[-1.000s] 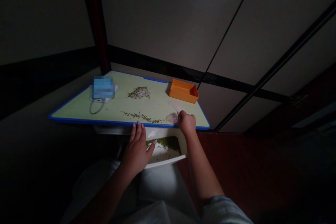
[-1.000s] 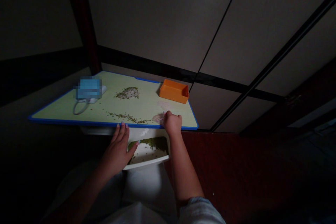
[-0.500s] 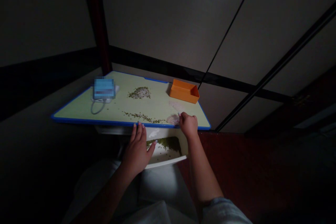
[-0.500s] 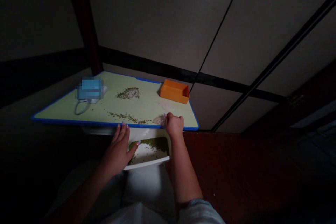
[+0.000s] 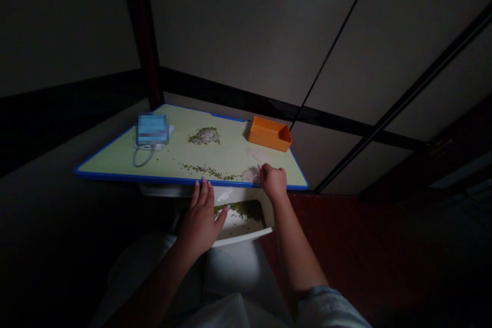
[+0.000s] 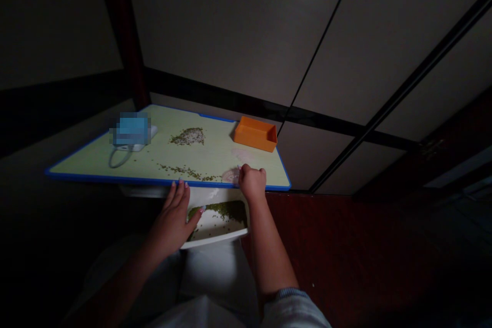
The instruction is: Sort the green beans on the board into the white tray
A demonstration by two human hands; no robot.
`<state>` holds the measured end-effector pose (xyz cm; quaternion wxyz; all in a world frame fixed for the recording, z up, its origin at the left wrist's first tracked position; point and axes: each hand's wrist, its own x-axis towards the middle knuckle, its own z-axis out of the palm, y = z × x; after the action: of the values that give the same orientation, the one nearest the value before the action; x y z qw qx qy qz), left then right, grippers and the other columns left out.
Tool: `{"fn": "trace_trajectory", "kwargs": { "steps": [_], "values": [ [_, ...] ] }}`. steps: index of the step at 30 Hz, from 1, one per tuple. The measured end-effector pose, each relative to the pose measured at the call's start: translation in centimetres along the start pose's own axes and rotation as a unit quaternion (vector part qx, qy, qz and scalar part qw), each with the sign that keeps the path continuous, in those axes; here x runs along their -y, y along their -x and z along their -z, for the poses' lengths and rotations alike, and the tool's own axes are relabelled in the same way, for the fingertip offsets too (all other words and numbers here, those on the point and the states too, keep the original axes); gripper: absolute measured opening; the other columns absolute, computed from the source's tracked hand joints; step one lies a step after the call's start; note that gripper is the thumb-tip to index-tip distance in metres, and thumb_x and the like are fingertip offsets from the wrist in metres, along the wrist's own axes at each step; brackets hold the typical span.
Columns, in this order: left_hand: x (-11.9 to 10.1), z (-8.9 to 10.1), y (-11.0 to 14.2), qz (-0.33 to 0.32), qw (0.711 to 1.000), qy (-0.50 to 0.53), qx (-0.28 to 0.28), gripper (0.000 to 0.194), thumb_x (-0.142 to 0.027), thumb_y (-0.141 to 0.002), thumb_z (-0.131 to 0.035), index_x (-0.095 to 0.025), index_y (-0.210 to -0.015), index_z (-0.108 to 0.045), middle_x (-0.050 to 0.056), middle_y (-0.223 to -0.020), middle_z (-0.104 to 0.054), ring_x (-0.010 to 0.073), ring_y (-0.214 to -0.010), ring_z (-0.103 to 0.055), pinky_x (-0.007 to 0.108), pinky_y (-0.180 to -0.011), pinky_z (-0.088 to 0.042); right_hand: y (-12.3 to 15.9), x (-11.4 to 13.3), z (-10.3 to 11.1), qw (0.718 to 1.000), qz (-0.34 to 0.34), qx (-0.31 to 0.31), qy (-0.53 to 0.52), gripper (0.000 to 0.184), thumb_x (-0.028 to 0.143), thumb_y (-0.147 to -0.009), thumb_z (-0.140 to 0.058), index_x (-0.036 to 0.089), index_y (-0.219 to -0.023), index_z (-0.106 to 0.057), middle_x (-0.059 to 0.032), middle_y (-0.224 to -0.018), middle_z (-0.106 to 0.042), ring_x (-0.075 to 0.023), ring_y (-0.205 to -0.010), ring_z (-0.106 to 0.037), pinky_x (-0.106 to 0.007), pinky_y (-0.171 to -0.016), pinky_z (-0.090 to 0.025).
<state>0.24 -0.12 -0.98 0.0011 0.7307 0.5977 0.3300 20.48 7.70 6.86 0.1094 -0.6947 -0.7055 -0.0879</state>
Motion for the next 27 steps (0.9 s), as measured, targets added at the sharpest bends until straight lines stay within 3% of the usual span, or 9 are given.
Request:
{"fn": "trace_trajectory", "kwargs": {
  "steps": [11,27],
  "values": [
    [-0.15,0.19,-0.10,0.000,1.000,-0.012,0.018,0.074,-0.049,-0.087,-0.038,0.005,-0.137,-0.032,0.027,-0.149,-0.027,0.0351,-0.143,-0.012,0.048,-0.111,-0.029,-0.67,0.24,-0.06,1.000,0.000,0.003,0.012,0.034,0.033,-0.098,-0.032,0.020,-0.095,-0.062,-0.0076,-0.083,-0.072,-0.0178,-0.076,-0.064,-0.030,-0.076,-0.028],
    [-0.23,0.22,-0.12,-0.004,1.000,-0.020,0.010,0.072,-0.048,-0.087,-0.040,0.004,-0.137,-0.033,0.026,-0.149,-0.028,0.0341,-0.143,-0.012,0.048,-0.111,-0.030,-0.44,-0.11,0.02,0.999,0.021,0.004,-0.025,0.034,0.036,-0.097,-0.035,0.021,-0.089,-0.064,-0.0066,-0.082,-0.071,-0.0155,-0.072,-0.061,-0.028,-0.073,-0.026]
  ]
}}
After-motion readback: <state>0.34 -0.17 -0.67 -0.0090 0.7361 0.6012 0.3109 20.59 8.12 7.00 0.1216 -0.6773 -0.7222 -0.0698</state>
